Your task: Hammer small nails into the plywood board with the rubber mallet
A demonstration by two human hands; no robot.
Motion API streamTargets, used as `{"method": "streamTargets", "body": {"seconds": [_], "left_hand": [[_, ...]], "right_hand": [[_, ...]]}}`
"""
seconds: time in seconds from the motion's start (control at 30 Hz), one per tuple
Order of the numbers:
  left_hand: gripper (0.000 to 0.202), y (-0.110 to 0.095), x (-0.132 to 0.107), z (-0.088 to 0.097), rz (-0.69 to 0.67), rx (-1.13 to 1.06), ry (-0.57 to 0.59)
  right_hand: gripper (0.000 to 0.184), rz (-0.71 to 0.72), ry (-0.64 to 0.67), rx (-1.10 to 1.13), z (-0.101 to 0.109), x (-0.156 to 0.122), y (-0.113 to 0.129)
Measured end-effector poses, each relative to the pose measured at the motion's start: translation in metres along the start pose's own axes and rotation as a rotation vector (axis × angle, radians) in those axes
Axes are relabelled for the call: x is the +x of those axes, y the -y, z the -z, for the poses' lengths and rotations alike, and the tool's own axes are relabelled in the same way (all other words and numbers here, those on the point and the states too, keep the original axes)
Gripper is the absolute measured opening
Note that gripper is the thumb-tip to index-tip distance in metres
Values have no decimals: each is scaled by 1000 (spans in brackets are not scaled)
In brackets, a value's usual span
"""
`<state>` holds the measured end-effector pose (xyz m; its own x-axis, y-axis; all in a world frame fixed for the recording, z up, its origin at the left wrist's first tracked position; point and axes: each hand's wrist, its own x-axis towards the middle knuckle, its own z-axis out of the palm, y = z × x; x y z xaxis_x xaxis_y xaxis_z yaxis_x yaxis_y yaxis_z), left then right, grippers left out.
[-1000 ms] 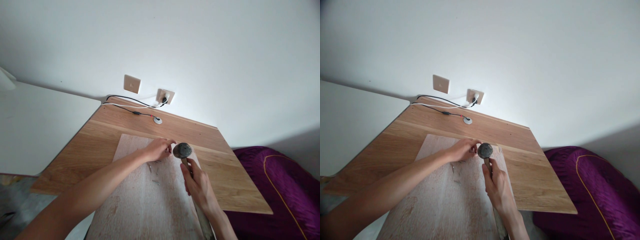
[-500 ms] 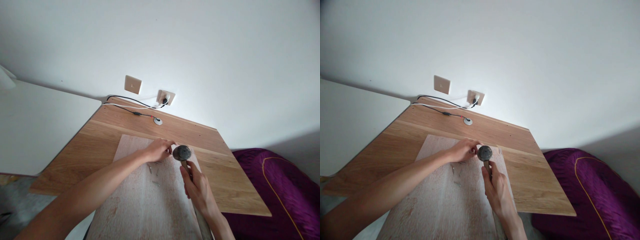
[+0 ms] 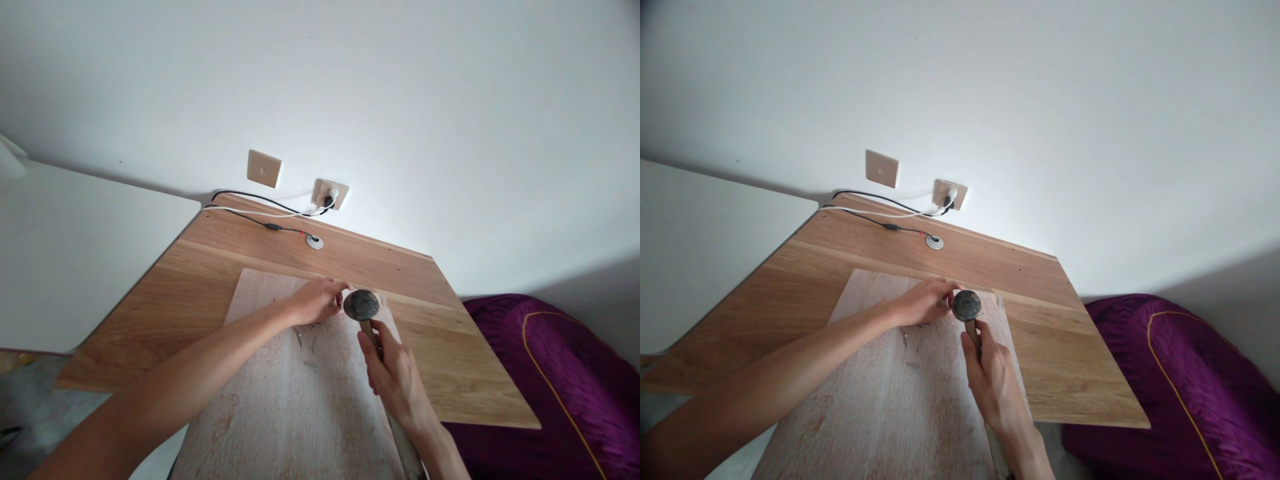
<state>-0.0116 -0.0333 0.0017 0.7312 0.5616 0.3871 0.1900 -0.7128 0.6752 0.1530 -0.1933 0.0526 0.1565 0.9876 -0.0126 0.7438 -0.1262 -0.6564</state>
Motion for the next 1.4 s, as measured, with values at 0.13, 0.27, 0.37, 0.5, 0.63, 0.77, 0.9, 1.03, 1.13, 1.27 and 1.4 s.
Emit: {"method": "streamTargets", "body": {"seconds": [0.13, 0.27, 0.37, 0.5, 0.63, 0.77, 0.9, 1.03, 1.13, 1.27, 1.4], "left_hand": [[35, 3, 1, -2, -10, -12, -6], [34, 5, 2, -4, -2, 2, -4], [36, 5, 2, -4, -6, 6, -4], [35, 5, 2, -4, -1, 10, 4], [38, 5, 2, -3, -9, -19, 5], [39, 5, 1, -2, -13, -1, 3], [41, 5, 2, -2, -5, -24, 10], [41, 5, 2, -3, 12, -25, 6], [43, 6, 1, -5, 30, -33, 9], [40, 8, 2, -7, 32, -33, 1], [41, 10, 2, -8, 23, -43, 1]], "right_hand": [[45, 15, -7, -21, -1, 2, -4], [45, 11, -13, -30, -1, 1, -5], [45, 19, -6, -34, 0, 1, -3], [46, 17, -7, -33, -1, 2, -2], [46, 7, 2, -28, -2, 2, -2], [43, -3, 13, -13, -1, 1, -2], [46, -10, 8, -16, 0, 1, -2], [47, 0, 43, -44, 0, 1, -4], [48, -15, 1, -46, -2, 1, -6], [48, -13, 17, -43, -3, 2, -8], [50, -18, 10, -23, -2, 2, -7]]}}
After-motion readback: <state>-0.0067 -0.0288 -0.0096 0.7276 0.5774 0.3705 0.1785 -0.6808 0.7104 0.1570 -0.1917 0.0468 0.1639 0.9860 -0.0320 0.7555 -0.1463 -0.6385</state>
